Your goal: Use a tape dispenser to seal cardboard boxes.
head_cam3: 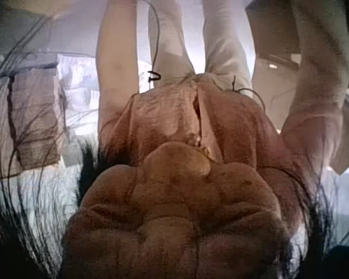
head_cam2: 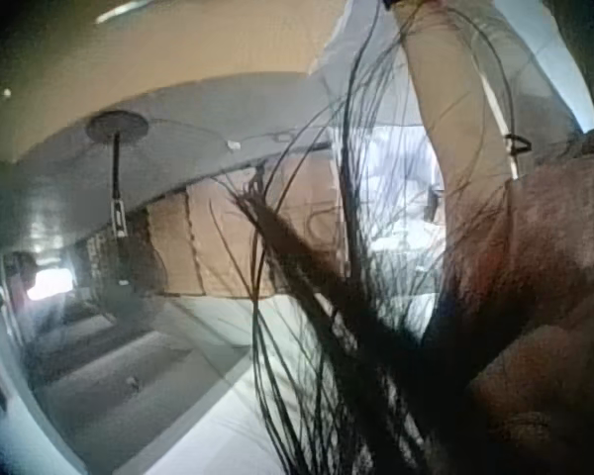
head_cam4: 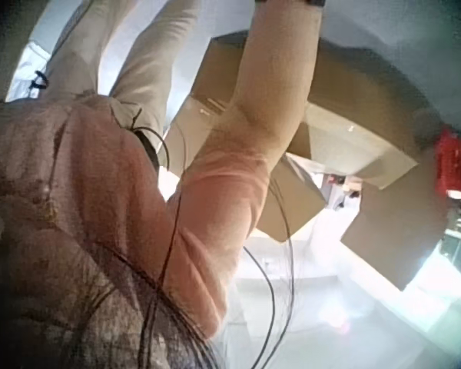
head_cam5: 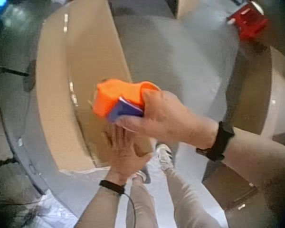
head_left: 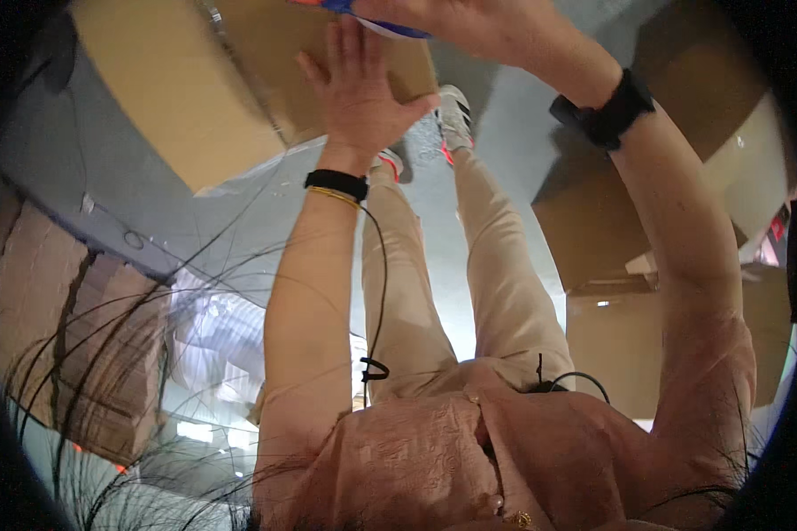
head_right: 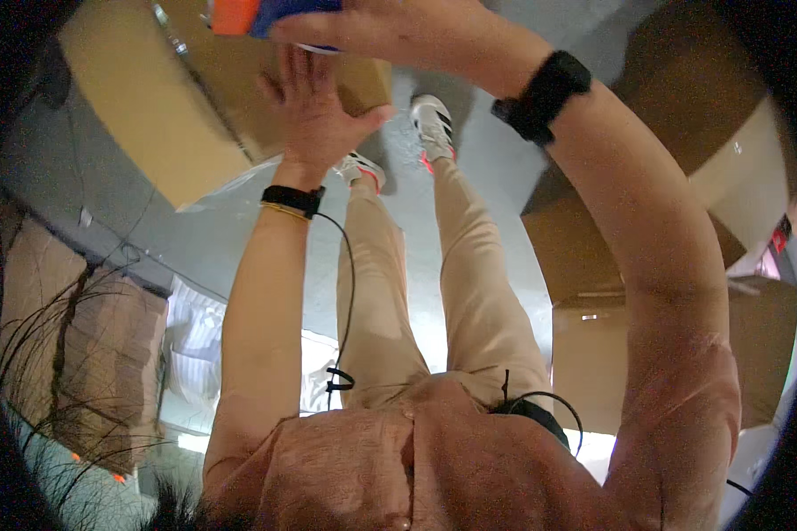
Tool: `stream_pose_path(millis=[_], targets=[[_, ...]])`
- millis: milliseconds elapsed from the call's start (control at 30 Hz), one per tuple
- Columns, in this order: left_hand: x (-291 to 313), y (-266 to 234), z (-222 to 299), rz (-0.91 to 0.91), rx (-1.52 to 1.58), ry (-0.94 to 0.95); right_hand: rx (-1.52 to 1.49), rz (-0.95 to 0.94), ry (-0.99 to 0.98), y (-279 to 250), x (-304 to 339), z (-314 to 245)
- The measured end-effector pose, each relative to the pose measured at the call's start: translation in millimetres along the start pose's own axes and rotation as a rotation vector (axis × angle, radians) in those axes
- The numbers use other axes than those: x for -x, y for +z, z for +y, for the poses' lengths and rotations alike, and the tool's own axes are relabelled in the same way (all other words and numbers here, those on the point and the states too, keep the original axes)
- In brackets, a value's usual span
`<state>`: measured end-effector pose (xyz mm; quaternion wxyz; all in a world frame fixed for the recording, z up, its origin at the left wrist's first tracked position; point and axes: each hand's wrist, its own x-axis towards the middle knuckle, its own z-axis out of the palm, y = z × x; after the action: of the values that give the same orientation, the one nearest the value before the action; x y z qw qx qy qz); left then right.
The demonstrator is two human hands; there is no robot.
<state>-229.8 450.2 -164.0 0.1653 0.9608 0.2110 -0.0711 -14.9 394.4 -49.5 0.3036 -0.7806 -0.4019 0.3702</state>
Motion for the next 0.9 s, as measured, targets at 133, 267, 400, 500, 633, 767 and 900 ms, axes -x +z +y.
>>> stream_pose_path(millis=[133,267,400,500,633,767,900], targets=[[-6.9,-1.9,12.7,0.037,0.012,0.000,-0.115,-0.036,0.026,17.5,-46.7,-23.9],[0.8,-23.6,4.4,-0.021,0.008,-0.101,-0.021,-0.018,-0.128,57.4,-66.4,-67.6],[3.6,-11.7,12.0,-0.043,0.011,-0.098,0.496,-0.069,-0.228,101.2,-76.1,-80.7],[16.3,-12.7,22.2,0.013,0.395,-0.067,0.803,-0.076,-0.272,134.4,-82.2,-66.7],[67.5,-44.3,39.4,0.017,0.212,-0.023,0.824,-0.015,-0.332,125.6,-69.7,-81.8],[147.6,-57.7,41.7,-0.161,0.374,-0.178,0.625,-0.164,-0.269,114.0,-77.3,-82.4],[218.4,-55.9,55.5,-0.337,0.464,-0.388,0.586,-0.152,-0.307,101.9,-73.4,-79.4]])
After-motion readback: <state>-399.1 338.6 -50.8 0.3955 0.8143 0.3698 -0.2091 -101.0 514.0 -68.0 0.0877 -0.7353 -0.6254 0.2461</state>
